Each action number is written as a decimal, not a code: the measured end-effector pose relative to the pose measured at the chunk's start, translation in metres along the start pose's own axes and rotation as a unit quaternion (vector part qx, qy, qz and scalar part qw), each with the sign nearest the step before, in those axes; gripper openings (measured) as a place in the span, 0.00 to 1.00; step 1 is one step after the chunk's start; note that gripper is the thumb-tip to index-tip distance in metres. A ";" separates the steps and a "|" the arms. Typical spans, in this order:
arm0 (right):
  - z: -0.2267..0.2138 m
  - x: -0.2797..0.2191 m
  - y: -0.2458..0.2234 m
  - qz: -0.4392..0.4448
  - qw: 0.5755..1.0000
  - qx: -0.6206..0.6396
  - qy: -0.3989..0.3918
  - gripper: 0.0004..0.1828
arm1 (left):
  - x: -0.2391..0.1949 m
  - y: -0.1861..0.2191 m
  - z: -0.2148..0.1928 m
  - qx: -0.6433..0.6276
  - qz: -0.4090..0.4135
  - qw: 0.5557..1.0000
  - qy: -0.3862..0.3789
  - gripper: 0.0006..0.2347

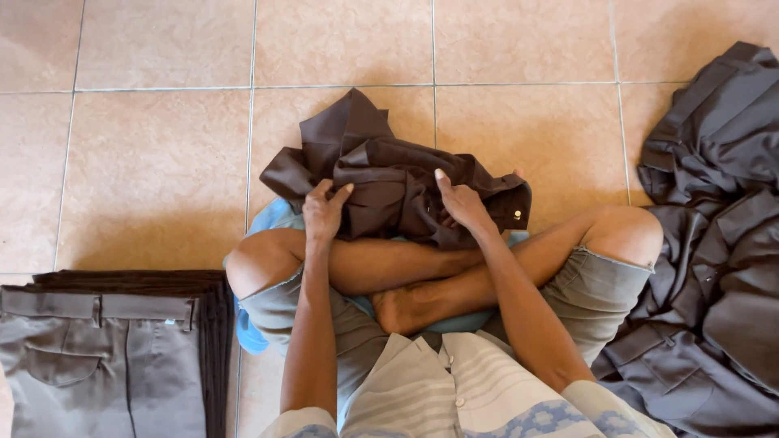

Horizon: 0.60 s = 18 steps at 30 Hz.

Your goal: The person sits cross-legged on a tiled floor and folds a pair of brown trousers by hand. They smooth the fabric, fold the legs together, and fold the garment into a compact rectangle. The folded trousers are placed on a stack to the left, and the person repeats the process with another pair of trousers.

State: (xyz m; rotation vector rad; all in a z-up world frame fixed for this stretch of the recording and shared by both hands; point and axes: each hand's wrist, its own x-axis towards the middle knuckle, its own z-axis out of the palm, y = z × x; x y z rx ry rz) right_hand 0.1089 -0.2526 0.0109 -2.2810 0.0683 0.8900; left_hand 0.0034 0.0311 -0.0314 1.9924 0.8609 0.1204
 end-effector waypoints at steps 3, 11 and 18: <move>-0.025 -0.035 -0.042 -0.108 0.993 -0.053 0.009 0.50 | 0.022 -0.004 -0.012 0.014 0.104 0.989 0.105 0.15; -0.033 -0.003 -0.040 -0.190 0.980 -0.063 0.024 0.49 | 0.002 0.080 -0.083 -0.187 0.214 0.945 0.160 0.08; 0.028 -0.021 0.010 -0.269 0.936 -0.225 0.032 0.44 | 0.002 0.028 -0.037 0.018 -0.020 1.000 0.014 0.37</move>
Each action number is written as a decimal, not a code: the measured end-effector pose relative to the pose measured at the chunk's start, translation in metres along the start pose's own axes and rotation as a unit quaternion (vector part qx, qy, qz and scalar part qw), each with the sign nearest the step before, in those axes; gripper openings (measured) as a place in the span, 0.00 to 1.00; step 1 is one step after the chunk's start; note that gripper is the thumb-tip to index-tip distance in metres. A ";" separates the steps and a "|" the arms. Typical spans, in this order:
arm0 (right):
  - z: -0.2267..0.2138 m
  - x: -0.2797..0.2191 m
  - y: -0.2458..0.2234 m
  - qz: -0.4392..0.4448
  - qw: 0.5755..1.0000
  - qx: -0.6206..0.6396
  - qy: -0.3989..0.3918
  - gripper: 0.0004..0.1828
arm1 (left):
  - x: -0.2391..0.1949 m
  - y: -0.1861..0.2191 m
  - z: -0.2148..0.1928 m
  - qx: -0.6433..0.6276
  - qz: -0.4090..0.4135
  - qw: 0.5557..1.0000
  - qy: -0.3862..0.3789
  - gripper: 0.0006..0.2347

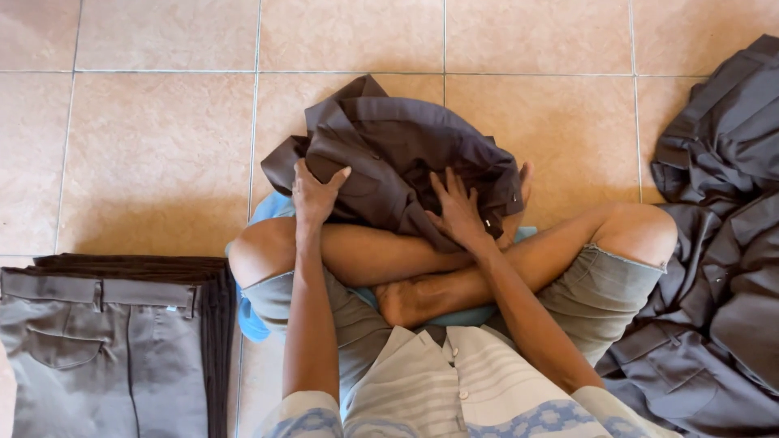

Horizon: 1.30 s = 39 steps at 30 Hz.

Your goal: The person sits cross-legged on a tiled floor and folds a pair of brown trousers by hand. They smooth the fabric, fold the legs together, and fold the garment into a compact rectangle. The folded trousers are placed on a stack to the left, and the person repeats the process with another pair of trousers.

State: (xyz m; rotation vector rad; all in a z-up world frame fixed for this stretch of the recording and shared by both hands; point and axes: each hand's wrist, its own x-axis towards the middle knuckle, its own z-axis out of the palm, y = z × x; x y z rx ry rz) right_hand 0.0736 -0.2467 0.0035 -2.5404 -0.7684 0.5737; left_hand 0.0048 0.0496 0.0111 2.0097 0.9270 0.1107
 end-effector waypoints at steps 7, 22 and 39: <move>0.001 0.005 0.007 -0.081 0.993 0.055 0.067 0.42 | 0.015 -0.027 0.015 -0.061 0.017 0.994 0.094 0.27; -0.077 -0.012 -0.009 0.059 0.919 0.389 0.037 0.26 | 0.003 0.141 -0.086 -0.186 0.323 0.906 0.200 0.12; -0.006 0.031 0.081 0.155 0.912 0.336 0.177 0.30 | -0.015 0.002 0.095 0.136 0.105 0.985 0.008 0.44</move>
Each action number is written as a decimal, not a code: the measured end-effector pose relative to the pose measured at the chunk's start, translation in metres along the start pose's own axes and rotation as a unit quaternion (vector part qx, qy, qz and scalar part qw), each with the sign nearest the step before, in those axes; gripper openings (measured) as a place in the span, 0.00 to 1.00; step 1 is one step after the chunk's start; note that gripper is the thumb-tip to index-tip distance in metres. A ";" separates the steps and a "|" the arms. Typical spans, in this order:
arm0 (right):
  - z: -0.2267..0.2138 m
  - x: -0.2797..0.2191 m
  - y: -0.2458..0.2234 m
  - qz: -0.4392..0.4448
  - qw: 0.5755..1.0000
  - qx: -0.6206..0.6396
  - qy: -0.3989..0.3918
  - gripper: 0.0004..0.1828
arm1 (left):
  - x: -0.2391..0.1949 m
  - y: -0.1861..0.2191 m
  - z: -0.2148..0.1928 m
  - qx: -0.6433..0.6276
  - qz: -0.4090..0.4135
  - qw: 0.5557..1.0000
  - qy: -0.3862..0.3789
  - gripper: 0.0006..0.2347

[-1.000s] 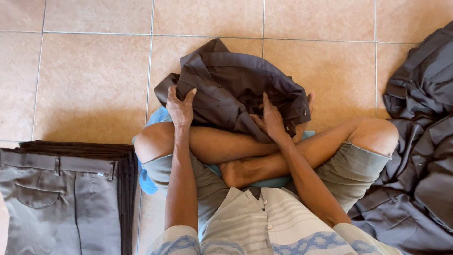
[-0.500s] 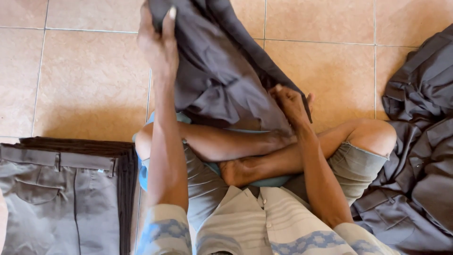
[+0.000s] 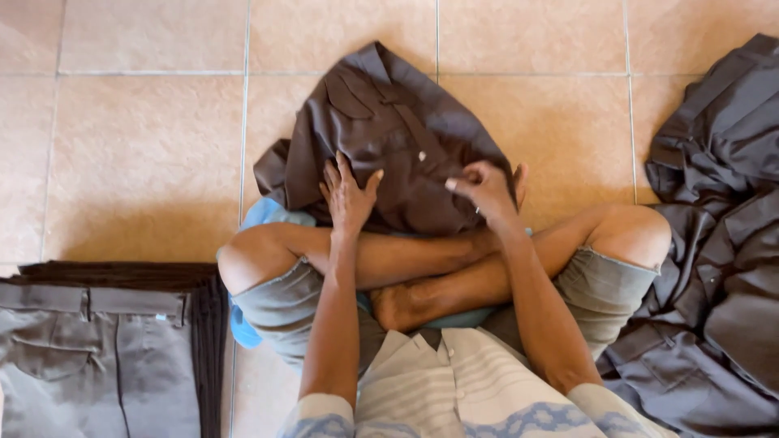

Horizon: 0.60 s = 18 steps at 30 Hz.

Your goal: The person sits cross-legged on a tiled floor and folds a pair of brown trousers by hand. They smooth the fabric, fold the legs together, and fold the garment into a compact rectangle. The folded trousers are placed on a stack to the left, and the person repeats the process with another pair of trousers.

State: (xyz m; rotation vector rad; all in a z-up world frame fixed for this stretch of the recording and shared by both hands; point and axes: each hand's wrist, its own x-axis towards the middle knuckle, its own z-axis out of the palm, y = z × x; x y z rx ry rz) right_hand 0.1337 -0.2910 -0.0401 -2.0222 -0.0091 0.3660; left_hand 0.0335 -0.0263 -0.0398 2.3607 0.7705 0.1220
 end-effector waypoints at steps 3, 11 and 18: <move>-0.041 -0.022 -0.062 0.041 0.999 -0.003 -0.001 0.18 | -0.002 0.007 -0.001 0.049 -0.010 0.998 -0.022 0.43; -0.048 -0.030 -0.052 -0.029 0.989 -0.013 -0.147 0.25 | -0.007 0.013 -0.002 0.005 -0.012 0.999 0.033 0.43; -0.039 -0.045 -0.064 -0.205 0.943 0.087 -0.249 0.23 | -0.055 0.055 -0.045 -0.251 0.212 0.944 0.030 0.38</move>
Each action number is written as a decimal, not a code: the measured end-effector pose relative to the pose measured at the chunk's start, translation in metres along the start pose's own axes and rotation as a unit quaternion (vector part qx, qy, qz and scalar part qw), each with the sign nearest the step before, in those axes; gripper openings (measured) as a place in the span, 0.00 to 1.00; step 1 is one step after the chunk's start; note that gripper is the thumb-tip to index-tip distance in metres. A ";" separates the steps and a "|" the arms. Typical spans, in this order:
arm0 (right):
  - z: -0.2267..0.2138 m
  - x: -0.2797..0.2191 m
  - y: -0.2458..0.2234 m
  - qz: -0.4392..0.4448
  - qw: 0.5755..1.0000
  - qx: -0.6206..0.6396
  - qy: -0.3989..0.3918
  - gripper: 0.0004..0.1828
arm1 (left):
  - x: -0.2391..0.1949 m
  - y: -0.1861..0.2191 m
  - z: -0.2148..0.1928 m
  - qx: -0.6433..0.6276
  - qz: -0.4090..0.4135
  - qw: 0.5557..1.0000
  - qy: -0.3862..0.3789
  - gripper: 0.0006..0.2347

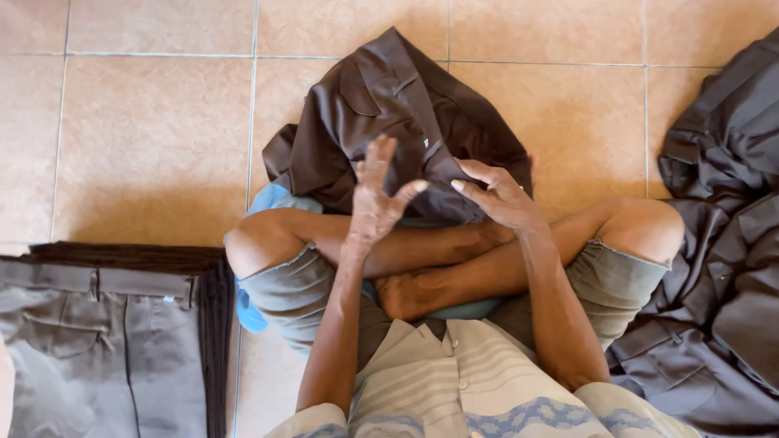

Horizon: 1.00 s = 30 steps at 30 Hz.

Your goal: The person sits cross-legged on a tiled floor and folds a pair of brown trousers by hand. They smooth the fabric, fold the legs together, and fold the garment into a compact rectangle. The folded trousers are placed on a stack to the left, and the person repeats the process with another pair of trousers.

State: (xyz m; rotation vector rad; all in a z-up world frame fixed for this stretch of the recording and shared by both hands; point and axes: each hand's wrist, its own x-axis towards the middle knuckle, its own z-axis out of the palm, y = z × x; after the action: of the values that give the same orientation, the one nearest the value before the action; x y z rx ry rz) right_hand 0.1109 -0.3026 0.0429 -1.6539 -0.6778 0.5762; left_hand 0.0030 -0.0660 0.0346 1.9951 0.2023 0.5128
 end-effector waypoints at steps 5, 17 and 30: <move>0.030 0.001 -0.062 -0.068 0.994 -0.065 -0.054 0.19 | -0.011 0.016 -0.003 -0.098 0.005 0.992 -0.080 0.36; 0.048 0.004 -0.043 -0.078 0.987 -0.111 -0.088 0.22 | -0.022 0.017 -0.010 -0.155 -0.050 0.984 -0.078 0.18; 0.002 0.001 -0.056 0.028 0.891 -0.452 0.020 0.58 | 0.032 -0.086 -0.104 -0.273 -0.187 0.852 0.405 0.05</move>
State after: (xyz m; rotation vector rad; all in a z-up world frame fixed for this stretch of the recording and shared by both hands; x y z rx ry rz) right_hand 0.1033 -0.2932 0.0975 -2.5475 -0.9483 0.2538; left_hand -0.0068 0.0696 0.0080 1.0500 0.8471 1.0035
